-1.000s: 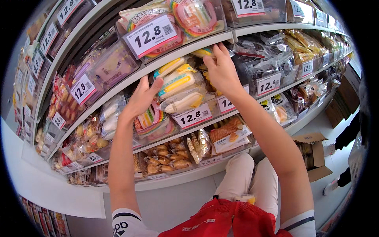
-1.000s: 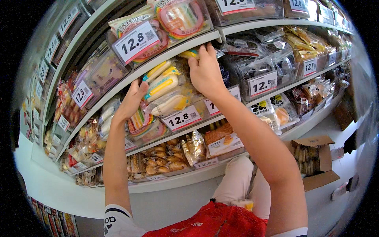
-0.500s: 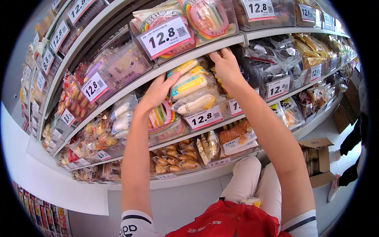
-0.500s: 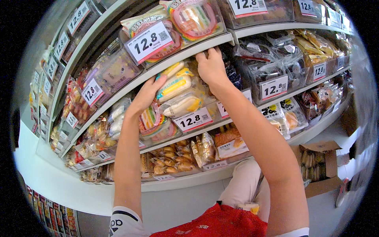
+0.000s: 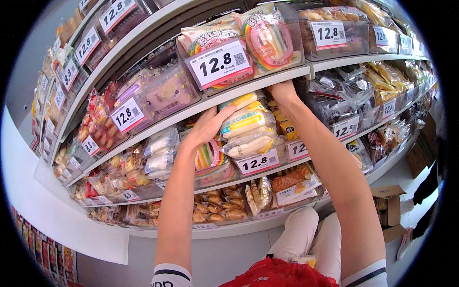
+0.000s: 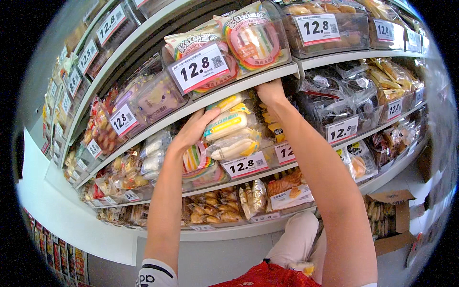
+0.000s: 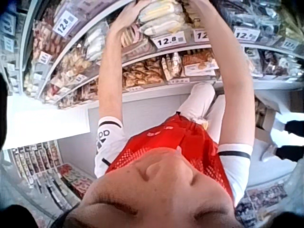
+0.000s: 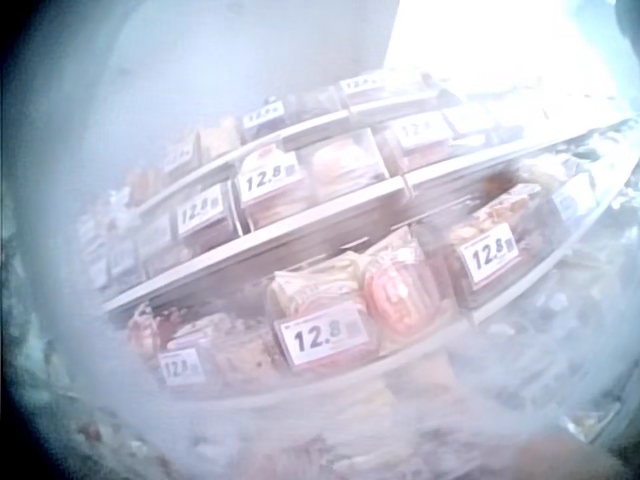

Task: The person is restocking a bakery display shelf with packaged bread and pastries. They pick up items from a cardboard box on the floor, wipe the packaging with a cloth, and place them onto the shelf. The person also adjusts existing items on the shelf to ensure they are neatly arranged.

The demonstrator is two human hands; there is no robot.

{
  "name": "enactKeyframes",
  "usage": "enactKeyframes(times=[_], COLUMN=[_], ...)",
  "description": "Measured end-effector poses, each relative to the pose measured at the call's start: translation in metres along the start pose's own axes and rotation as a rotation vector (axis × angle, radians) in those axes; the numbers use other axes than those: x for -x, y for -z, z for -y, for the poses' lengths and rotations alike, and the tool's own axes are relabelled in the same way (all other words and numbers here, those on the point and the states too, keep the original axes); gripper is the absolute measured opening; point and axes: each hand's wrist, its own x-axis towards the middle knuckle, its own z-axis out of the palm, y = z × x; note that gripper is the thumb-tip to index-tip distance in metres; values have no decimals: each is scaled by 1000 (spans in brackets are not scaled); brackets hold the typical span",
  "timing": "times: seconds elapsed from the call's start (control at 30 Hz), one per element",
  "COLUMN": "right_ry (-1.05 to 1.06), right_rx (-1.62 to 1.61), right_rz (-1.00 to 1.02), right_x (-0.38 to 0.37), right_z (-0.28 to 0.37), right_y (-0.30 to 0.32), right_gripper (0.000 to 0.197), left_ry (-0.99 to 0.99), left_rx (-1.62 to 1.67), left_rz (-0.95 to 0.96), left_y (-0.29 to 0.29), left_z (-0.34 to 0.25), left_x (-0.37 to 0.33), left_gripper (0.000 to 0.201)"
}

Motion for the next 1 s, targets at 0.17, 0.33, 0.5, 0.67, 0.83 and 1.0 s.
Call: enactKeyframes(times=[0.17, 0.33, 0.5, 0.67, 0.83, 1.0], right_ry=[82, 94, 212, 82, 28, 11], right_rx=[423, 588, 778, 546, 530, 547], right_rz=[121, 265, 379, 118, 266, 261], right_x=[6, -10, -24, -11, -23, -18], right_z=[12, 2, 0, 2, -1, -7], right_y=[-12, -10, -9, -14, -3, -12], right_gripper=[42, 42, 44, 44, 49, 51], left_ry=[-12, -45, -35, 29, -9, 86], left_rx=[-28, -15, -10, -38, 46, 2], left_rz=[79, 81, 85, 44, 73, 56], left_y=[9, 5, 7, 4, 2, 5], left_z=[0, -2, -5, -16, -4, 3], left_x=[-6, -7, -4, 1, -4, -6], left_gripper=[69, 68, 79, 89, 85, 83])
